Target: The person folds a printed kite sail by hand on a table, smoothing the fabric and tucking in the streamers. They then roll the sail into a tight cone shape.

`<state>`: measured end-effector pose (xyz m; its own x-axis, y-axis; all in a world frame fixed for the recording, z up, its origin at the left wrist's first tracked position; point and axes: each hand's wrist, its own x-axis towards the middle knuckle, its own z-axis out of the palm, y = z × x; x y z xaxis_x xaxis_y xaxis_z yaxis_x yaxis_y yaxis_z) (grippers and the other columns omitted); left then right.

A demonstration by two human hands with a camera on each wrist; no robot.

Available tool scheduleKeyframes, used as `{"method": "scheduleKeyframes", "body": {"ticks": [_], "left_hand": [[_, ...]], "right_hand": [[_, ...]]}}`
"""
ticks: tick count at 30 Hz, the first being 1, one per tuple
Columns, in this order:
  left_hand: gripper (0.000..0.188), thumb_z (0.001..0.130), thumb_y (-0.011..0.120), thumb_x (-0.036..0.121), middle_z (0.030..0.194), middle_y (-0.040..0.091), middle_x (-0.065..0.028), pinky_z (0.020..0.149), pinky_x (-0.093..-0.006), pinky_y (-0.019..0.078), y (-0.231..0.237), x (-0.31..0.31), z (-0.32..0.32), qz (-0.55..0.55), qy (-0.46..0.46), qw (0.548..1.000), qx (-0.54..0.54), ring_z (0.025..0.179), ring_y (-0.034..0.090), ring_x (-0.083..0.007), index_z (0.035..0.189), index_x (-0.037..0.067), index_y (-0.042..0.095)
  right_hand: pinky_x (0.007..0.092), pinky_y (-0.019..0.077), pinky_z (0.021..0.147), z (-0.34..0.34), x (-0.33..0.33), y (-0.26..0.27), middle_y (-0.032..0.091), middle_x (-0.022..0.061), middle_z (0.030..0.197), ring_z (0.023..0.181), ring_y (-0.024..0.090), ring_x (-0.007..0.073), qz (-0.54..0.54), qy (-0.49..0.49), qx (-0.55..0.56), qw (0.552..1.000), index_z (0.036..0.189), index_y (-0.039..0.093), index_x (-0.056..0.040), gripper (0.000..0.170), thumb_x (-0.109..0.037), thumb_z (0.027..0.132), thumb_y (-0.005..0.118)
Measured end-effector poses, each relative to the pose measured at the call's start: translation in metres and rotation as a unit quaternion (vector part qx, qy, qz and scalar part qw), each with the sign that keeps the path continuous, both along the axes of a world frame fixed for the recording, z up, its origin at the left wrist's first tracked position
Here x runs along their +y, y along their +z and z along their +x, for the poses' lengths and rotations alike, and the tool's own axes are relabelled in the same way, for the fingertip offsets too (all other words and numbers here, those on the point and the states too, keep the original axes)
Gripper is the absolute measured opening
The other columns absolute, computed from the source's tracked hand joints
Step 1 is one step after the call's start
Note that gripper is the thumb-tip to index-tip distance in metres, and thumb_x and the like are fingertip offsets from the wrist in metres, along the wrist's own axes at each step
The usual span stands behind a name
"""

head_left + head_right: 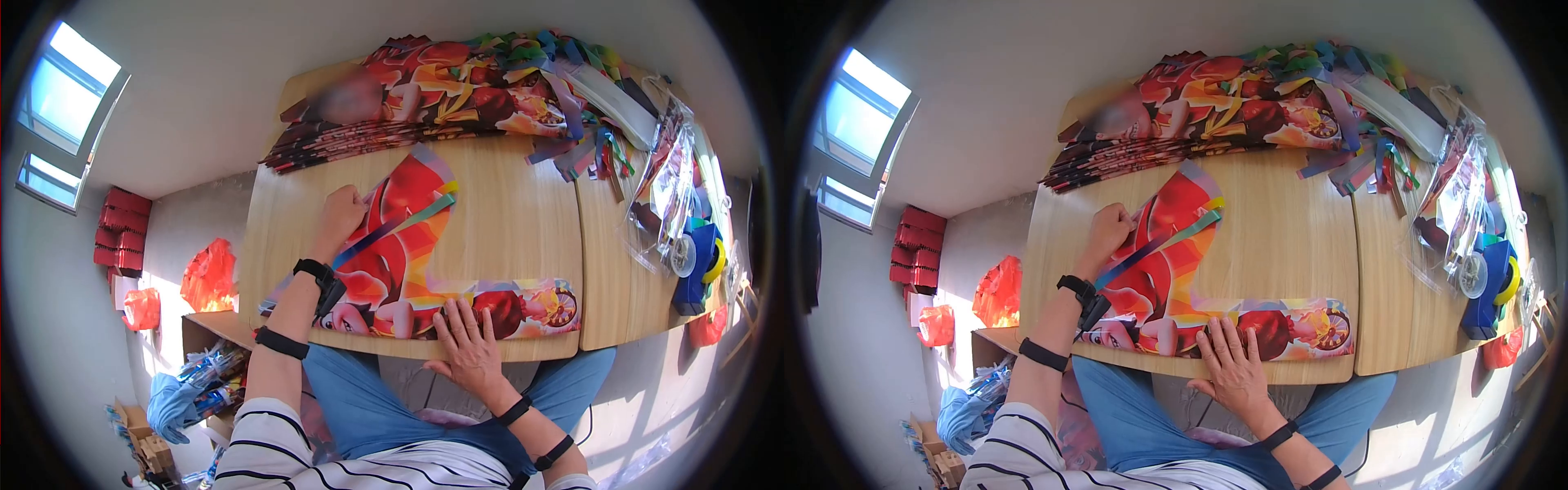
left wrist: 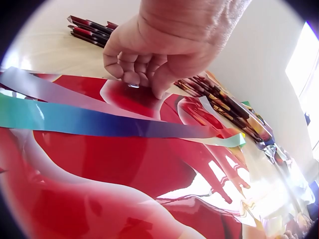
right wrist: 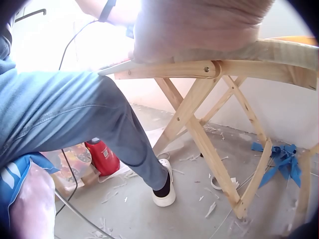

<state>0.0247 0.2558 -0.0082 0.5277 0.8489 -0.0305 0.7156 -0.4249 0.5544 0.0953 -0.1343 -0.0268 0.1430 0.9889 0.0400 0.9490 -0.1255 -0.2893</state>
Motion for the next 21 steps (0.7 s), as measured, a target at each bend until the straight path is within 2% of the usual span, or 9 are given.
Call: {"method": "scheduleKeyframes", "body": {"ticks": [3,6,9,12,15,18,21], "left_hand": [[0.015,0.082,0.078,0.013,0.087,0.073,-0.0219,0.077,-0.0489,0.0555,0.0,-0.002,0.0,0.015,0.009,1.0,0.002,0.088,0.072,-0.0424,0.083,0.002,0.069],[0.015,0.079,0.083,0.009,0.08,0.075,-0.0153,0.072,-0.0397,0.0568,-0.001,0.007,-0.002,-0.007,0.023,1.0,-0.011,0.078,0.074,-0.0259,0.086,0.001,0.072],[0.019,0.077,0.086,0.011,0.078,0.074,-0.013,0.071,-0.0382,0.0568,0.003,0.014,-0.007,-0.02,0.045,0.999,-0.017,0.077,0.073,-0.0222,0.087,0.001,0.073],[0.026,0.071,0.089,0.017,0.086,0.075,-0.0168,0.076,-0.0459,0.0567,0.007,0.011,-0.008,-0.043,0.023,0.998,-0.048,0.086,0.073,-0.0364,0.082,0.002,0.071],[0.03,0.071,0.09,0.02,0.091,0.075,-0.017,0.078,-0.0476,0.0557,0.007,0.007,-0.004,-0.047,0.004,0.999,-0.019,0.089,0.073,-0.0367,0.082,0.002,0.07],[0.03,0.07,0.094,0.016,0.084,0.075,-0.0124,0.071,-0.0396,0.057,0.008,-0.001,0.001,0.094,-0.013,0.995,0.043,0.079,0.075,-0.0249,0.084,0.004,0.07],[0.032,0.071,0.091,0.023,0.094,0.076,-0.0171,0.082,-0.0512,0.0541,0.011,0.0,0.005,0.001,0.019,0.999,0.051,0.093,0.073,-0.0389,0.086,0.005,0.069]], "right_hand": [[0.0643,0.0126,0.129,0.0,0.0,0.001,0.031,0.0184,0.174,0.164,0.022,0.0368,-0.007,0.003,-0.006,1.0,0.162,0.045,-0.0098,0.101,-0.078,0.089,0.058],[0.0645,0.0126,0.129,-0.001,0.0,0.002,0.03,0.0184,0.174,0.164,0.022,0.0368,-0.011,0.002,-0.007,1.0,0.163,0.044,-0.0105,0.101,-0.078,0.089,0.058],[0.0651,0.0127,0.129,-0.001,0.0,0.001,0.031,0.0176,0.174,0.164,0.022,0.0362,-0.013,0.0,-0.007,1.0,0.164,0.043,-0.0119,0.101,-0.077,0.088,0.059],[0.065,0.0121,0.129,-0.002,0.0,0.0,0.031,0.0177,0.174,0.164,0.022,0.0363,-0.014,-0.001,-0.012,1.0,0.164,0.043,-0.0118,0.102,-0.077,0.088,0.059],[0.0648,0.0117,0.129,-0.002,0.0,0.0,0.031,0.0177,0.174,0.164,0.022,0.0362,-0.013,0.0,-0.013,1.0,0.164,0.043,-0.0117,0.102,-0.077,0.088,0.06],[0.0643,0.0117,0.129,-0.002,0.0,0.0,0.031,0.0179,0.174,0.164,0.022,0.0359,-0.015,0.0,-0.006,1.0,0.164,0.043,-0.0116,0.101,-0.077,0.088,0.06],[0.0639,0.0121,0.129,-0.001,0.0,0.002,0.031,0.018,0.174,0.164,0.022,0.0358,-0.015,0.001,-0.005,1.0,0.163,0.044,-0.0113,0.101,-0.077,0.089,0.06]]}}
